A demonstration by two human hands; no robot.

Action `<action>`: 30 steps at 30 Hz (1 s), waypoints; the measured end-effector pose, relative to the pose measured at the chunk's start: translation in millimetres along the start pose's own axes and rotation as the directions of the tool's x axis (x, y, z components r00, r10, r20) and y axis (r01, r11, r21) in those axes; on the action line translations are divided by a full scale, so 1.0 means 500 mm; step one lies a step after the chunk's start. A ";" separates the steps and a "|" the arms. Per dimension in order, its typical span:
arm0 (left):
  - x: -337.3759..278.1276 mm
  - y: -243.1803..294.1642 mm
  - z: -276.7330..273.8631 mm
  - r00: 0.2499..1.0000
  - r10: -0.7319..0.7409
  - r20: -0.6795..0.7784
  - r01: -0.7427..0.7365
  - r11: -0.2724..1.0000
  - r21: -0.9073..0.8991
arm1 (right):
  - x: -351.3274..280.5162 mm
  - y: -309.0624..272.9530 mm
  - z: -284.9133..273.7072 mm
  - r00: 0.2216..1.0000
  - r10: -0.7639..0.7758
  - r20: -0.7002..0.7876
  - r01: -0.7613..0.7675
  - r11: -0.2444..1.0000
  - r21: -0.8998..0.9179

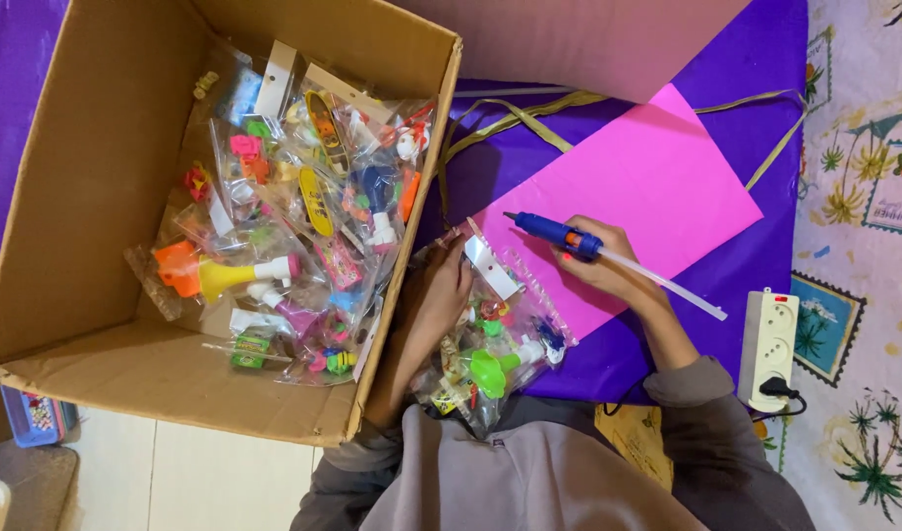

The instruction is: Sealing small plastic bags containing toys using a hot glue gun.

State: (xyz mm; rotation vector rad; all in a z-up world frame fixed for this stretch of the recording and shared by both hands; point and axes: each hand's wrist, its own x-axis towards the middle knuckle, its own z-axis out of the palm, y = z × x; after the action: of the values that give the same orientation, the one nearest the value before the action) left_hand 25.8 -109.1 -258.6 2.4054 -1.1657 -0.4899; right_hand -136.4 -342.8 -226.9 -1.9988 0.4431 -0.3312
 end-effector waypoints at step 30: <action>-0.010 0.030 -0.037 0.999 0.017 -0.031 -0.012 0.990 0.139 | 0.004 -0.030 0.005 0.980 0.194 0.042 -0.195 0.980 0.047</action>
State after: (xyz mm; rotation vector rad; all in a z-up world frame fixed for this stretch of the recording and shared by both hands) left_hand 22.0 -109.6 -234.7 2.5104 -1.2401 -0.3759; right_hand -131.2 -335.5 -214.5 -1.8906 0.5958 -0.1811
